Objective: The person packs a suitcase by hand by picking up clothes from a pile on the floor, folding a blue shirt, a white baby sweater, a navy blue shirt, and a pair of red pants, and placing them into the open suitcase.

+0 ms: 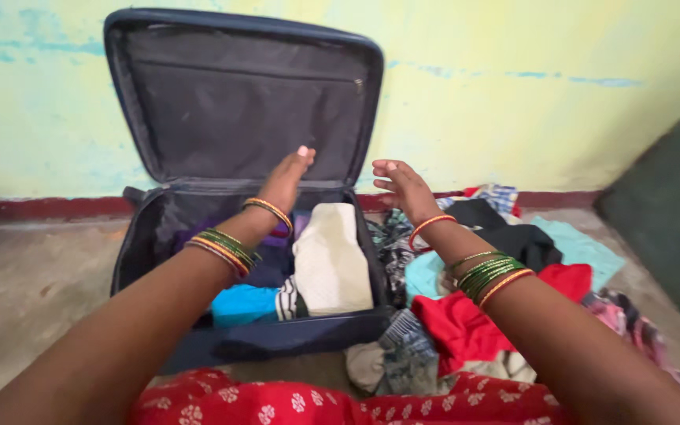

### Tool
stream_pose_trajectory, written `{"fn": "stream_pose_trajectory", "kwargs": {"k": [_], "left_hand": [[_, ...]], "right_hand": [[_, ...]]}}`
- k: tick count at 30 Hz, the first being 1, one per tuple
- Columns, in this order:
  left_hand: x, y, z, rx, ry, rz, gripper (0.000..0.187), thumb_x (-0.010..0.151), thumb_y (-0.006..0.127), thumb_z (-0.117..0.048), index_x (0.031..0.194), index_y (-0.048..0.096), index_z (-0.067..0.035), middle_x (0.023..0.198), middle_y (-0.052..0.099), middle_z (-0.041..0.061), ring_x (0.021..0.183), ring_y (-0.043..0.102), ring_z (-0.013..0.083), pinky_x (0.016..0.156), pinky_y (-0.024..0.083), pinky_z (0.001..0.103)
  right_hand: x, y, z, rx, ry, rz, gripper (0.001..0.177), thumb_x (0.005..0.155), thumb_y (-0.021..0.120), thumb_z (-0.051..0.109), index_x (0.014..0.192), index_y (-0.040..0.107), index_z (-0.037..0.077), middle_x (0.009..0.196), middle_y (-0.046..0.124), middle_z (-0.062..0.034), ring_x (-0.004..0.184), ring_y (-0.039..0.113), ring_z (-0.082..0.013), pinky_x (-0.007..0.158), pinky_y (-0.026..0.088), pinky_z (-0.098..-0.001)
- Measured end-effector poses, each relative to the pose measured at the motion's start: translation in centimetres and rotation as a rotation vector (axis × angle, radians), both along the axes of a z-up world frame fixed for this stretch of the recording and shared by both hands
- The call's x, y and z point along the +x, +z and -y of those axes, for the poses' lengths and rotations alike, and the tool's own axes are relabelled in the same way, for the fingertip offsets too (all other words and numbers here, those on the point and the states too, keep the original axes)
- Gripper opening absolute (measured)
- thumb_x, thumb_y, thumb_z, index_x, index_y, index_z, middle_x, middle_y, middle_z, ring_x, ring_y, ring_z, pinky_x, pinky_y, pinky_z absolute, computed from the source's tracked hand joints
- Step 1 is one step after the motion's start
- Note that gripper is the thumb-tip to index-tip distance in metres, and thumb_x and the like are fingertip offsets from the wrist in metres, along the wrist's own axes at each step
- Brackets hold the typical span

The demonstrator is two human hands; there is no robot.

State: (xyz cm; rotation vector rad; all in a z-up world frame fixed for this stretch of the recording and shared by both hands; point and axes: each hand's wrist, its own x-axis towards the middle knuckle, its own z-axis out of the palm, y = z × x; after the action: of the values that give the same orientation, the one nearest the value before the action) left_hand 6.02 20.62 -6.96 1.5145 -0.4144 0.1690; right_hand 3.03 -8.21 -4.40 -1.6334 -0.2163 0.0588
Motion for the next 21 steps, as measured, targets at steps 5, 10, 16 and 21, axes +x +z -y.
{"fn": "stream_pose_trajectory", "kwargs": {"k": [5, 10, 16, 21], "left_hand": [[-2.8, 4.2, 5.1, 0.017, -0.021, 0.007, 0.066, 0.103, 0.042, -0.054, 0.138, 0.061, -0.001, 0.137, 0.065, 0.013, 0.133, 0.056, 0.0230, 0.115, 0.037, 0.035], [-6.3, 5.2, 11.3, 0.258, -0.080, 0.053, 0.071, 0.103, 0.035, -0.059, 0.135, 0.063, -0.002, 0.133, 0.068, 0.015, 0.131, 0.059, 0.0244, 0.113, 0.038, 0.035], [-6.8, 2.9, 19.3, 0.267, -0.250, -0.054, 0.072, 0.100, 0.038, -0.061, 0.131, 0.062, -0.002, 0.129, 0.066, 0.014, 0.125, 0.058, 0.0244, 0.108, 0.039, 0.036], [-2.6, -2.6, 27.2, 0.321, -0.290, -0.075, 0.070, 0.103, 0.038, -0.062, 0.112, 0.067, 0.001, 0.108, 0.069, 0.014, 0.102, 0.061, 0.0263, 0.096, 0.047, 0.038]], "right_hand": [[-5.4, 3.6, 4.6, 0.032, -0.091, 0.052, 0.047, 0.102, 0.047, 0.047, 0.134, 0.060, 0.015, 0.134, 0.063, -0.0056, 0.123, 0.061, -0.0236, 0.093, 0.052, -0.0402], [-8.0, 2.4, 10.6, -0.016, -0.166, 0.022, 0.046, 0.103, 0.047, 0.047, 0.133, 0.061, 0.016, 0.131, 0.063, -0.0049, 0.119, 0.060, -0.0230, 0.090, 0.052, -0.0400], [-7.6, -0.9, 17.8, -0.115, -0.264, -0.064, 0.047, 0.102, 0.047, 0.048, 0.133, 0.061, 0.016, 0.125, 0.065, -0.0019, 0.109, 0.063, -0.0191, 0.083, 0.055, -0.0383], [-5.6, -4.6, 23.3, -0.382, -0.342, -0.103, 0.041, 0.099, 0.057, 0.039, 0.128, 0.063, 0.010, 0.111, 0.070, -0.0045, 0.091, 0.069, -0.0152, 0.070, 0.057, -0.0346]]}}
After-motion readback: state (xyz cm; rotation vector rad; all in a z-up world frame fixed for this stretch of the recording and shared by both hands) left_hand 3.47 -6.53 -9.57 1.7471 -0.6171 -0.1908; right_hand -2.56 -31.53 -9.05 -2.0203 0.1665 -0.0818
